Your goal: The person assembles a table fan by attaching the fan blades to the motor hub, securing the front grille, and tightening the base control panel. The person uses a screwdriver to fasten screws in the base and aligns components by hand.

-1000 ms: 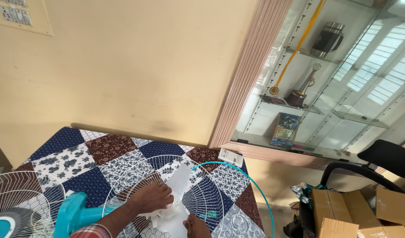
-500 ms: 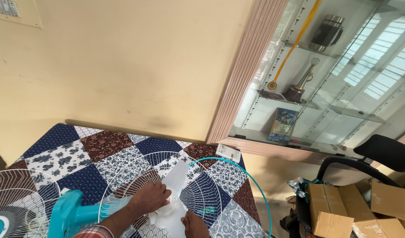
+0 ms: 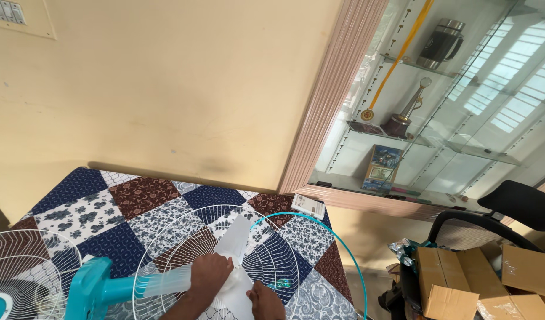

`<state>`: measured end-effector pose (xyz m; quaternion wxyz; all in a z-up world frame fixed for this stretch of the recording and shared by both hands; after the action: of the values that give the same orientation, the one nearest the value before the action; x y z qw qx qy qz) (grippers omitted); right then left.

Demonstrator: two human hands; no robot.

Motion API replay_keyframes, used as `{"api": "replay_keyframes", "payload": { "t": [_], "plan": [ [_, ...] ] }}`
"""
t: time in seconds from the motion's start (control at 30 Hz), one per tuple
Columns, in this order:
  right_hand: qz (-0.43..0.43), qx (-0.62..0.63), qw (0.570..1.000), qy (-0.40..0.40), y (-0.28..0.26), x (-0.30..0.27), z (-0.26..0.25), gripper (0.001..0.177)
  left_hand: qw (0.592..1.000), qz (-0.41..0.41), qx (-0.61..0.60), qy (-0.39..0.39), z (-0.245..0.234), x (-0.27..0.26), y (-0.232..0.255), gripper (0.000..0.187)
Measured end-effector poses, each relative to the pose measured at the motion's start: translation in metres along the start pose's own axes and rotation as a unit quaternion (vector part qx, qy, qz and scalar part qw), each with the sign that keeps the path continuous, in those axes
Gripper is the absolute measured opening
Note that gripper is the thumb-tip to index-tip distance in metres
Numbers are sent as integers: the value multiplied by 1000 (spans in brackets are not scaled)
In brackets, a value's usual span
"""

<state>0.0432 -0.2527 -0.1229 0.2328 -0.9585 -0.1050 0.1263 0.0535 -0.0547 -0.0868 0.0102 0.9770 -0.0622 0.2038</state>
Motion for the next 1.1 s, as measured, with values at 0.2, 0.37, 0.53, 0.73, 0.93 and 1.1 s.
{"api": "replay_keyframes", "payload": {
  "t": [0.2,0.37,0.53,0.73,0.93,1.1],
  "plan": [
    [-6,6,1000,-7,4,0,2,26,985,-97,-88,-112,-38,-5,-4,56],
    [-6,12,1000,-17,3,0,0,25,974,-8,-84,-211,-83,-3,-13,63],
    [-4,17,1000,-4,3,-4,0,24,948,284,10,-145,-99,2,-28,61],
    [-4,6,1000,-9,9,2,9,26,911,397,32,-106,-85,7,-35,43],
    [5,9,1000,-15,19,8,17,27,922,365,13,-130,-83,5,-28,39],
    [-10,-7,1000,-1,16,6,13,26,933,303,25,-190,-85,6,-25,43]
  ]
}}
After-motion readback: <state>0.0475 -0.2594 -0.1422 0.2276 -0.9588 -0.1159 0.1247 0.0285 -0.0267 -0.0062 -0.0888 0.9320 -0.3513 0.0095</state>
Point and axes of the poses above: each hand's wrist, its own x-axis towards the middle knuckle, its own z-axis out of the palm, y = z × x, the point moved 3 cm from there along x, towards the middle knuckle, and after that the axes turned 8 degrees about -x, right-handed, at the moved point
